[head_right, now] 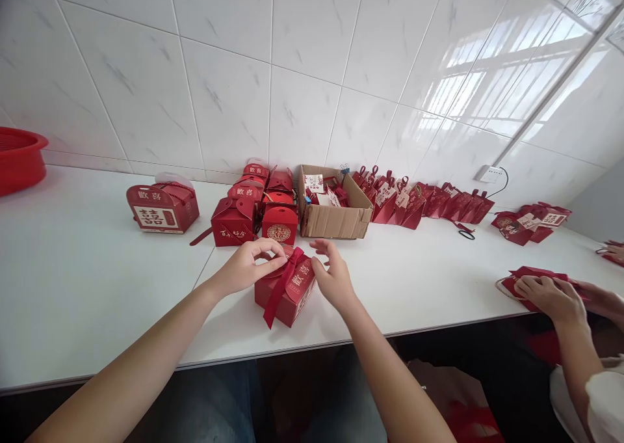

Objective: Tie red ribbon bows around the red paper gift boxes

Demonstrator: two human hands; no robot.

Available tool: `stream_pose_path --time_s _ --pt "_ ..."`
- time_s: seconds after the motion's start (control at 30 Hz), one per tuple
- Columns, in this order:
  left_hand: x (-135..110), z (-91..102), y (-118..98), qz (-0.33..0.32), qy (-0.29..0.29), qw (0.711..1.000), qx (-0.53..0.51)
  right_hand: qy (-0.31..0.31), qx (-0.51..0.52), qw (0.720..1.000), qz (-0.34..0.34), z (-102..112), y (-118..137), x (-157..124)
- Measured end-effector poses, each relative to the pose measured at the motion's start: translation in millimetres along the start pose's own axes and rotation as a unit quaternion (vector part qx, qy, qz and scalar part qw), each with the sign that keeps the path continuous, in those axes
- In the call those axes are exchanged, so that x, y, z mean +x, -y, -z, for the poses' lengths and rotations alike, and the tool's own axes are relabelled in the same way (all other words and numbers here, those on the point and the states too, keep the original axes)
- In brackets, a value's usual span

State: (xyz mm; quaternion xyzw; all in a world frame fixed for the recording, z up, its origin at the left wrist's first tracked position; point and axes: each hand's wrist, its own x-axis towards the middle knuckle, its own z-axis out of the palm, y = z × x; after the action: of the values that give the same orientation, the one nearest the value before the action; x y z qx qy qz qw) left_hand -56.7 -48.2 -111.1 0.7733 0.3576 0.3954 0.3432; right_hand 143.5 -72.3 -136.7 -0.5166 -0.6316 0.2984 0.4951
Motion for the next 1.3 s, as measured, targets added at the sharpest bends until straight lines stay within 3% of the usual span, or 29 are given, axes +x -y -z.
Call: stream_pose_path --time_s 0.07,0.13,0.27,0.37,0.57,0.67,0.73,0.93,1.1,1.3 --pt "0 0.0 0 0.005 0.001 1.000 0.003 0.075 0.033 0.997 -0.001 5 -1 10" --pt "-1 0.1 -1 0.008 0.000 1.000 0.002 0.105 0.038 0.994 -0.007 7 1 16" --pt "-1 -0.2 -1 0.015 -0.007 1.000 -0.004 0.043 -0.055 0.997 0.029 10 12 17" --pt "-1 -1.2 0 0.025 -0.010 1.000 -0.016 0.040 -0.117 0.990 0.061 19 23 13" --pt "-1 -2.2 0 0.021 -0.020 0.999 -0.013 0.196 -0.218 0.954 0.068 48 46 2" --pt "-1 -2.0 -2 0.019 -0.026 0.999 0.006 0.113 -0.190 0.973 0.070 50 44 4" --pt "-1 -2.1 -2 0.011 -0.033 0.999 0.022 0.073 -0.140 0.987 0.035 44 38 7" --pt "-2 -4.3 4 -0.009 -0.053 0.998 0.028 0.123 -0.084 0.988 -0.032 19 37 14" --pt "-4 -5.7 6 -0.051 -0.056 0.997 0.029 0.153 -0.091 0.984 -0.017 13 47 17" --pt "-4 -6.6 5 -0.077 -0.059 0.995 0.039 0.145 -0.050 0.988 0.019 11 41 21"
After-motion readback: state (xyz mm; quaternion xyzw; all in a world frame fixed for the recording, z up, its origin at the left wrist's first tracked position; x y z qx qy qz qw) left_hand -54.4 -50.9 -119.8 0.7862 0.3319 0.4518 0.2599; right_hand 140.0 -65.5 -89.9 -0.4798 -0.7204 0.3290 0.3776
